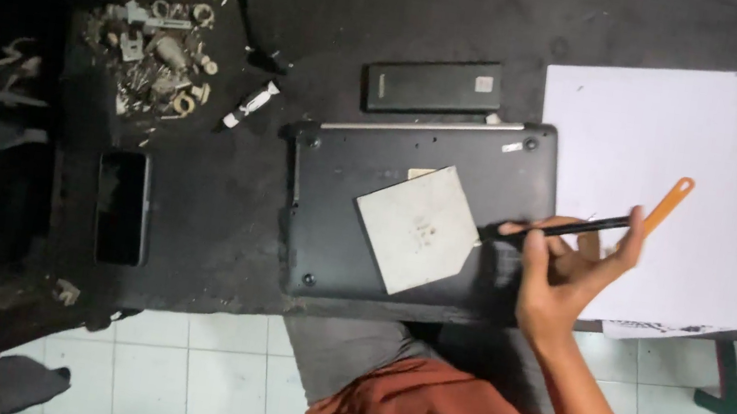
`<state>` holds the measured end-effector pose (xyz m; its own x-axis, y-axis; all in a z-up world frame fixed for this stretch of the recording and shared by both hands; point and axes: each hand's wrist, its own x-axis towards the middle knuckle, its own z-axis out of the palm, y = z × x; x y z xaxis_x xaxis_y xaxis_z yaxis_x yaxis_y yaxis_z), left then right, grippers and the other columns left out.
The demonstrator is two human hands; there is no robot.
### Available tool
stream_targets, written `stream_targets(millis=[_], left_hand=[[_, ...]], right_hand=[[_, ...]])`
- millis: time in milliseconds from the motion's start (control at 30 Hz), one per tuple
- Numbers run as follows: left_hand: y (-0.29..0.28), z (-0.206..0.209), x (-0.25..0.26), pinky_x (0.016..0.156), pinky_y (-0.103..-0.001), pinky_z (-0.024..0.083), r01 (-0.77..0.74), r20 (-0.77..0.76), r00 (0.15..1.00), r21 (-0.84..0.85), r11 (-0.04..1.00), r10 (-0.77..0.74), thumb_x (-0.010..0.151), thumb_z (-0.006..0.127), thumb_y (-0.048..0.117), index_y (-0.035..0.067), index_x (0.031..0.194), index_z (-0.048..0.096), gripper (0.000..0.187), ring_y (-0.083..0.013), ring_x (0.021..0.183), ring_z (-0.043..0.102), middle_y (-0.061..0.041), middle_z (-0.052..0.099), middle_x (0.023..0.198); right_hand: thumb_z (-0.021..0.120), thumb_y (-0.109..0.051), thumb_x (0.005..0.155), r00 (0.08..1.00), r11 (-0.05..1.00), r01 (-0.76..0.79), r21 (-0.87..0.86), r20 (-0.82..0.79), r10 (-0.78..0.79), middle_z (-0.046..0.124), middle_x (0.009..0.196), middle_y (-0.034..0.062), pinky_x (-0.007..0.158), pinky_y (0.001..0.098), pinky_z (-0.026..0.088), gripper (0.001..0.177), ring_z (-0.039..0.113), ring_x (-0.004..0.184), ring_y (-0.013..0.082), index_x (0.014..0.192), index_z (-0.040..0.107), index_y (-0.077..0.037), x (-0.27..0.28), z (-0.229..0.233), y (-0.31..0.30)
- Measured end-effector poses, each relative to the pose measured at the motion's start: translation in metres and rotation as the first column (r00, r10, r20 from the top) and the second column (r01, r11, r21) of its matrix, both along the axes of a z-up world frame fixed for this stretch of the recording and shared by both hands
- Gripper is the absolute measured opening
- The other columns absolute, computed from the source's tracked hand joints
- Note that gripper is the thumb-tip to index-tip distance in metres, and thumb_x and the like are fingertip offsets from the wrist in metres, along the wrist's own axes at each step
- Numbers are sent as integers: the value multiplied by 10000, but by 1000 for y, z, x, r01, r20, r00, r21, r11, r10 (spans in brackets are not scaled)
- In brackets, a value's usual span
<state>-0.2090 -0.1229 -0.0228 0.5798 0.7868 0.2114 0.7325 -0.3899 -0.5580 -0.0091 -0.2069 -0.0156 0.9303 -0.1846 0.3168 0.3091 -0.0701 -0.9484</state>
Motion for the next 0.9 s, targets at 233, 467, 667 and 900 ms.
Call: stream_targets(millis=[233, 467, 667, 900], left_hand=[[117, 153, 127, 1074, -339, 640, 203, 708, 698, -339, -919, -106, 1005, 692, 303, 299, 990, 743, 54, -176, 1070, 786, 85, 758, 1123], [128, 58, 176, 1212, -569, 304, 799, 843, 406, -515, -309, -354, 905, 779, 310, 122, 1328, 664, 477, -465, 1465, 386, -170, 429, 1591], [118, 31, 185, 1241, -626, 17, 742, 769, 459, -608, -284, -445, 965, 723, 363, 51, 1576, 406, 755, -475, 1566, 47, -246, 142, 1703], [117, 21, 183, 1257, -574, 38, 769, 764, 441, -593, -241, -471, 968, 713, 415, 93, 1590, 400, 767, -429, 1583, 80, -240, 167, 1705]], right_hand=[[615, 172, 933, 970, 990, -100, -103, 211, 120, 573, 985, 265, 752, 550, 632, 977, 747, 772, 441, 1617, -42, -64, 3, -49, -11], [593, 180, 916, 953, 979, -117, -168, 257, 158, 574, 974, 243, 743, 527, 641, 912, 750, 781, 436, 1587, 2, -1, 6, -45, -10], [596, 192, 907, 953, 976, -92, -197, 267, 143, 588, 978, 239, 753, 521, 640, 900, 751, 793, 435, 1574, 23, -1, 6, -43, -8], [602, 207, 891, 947, 970, -95, -222, 279, 157, 595, 969, 238, 732, 521, 647, 902, 747, 801, 440, 1569, 43, 4, 5, -44, -8]])
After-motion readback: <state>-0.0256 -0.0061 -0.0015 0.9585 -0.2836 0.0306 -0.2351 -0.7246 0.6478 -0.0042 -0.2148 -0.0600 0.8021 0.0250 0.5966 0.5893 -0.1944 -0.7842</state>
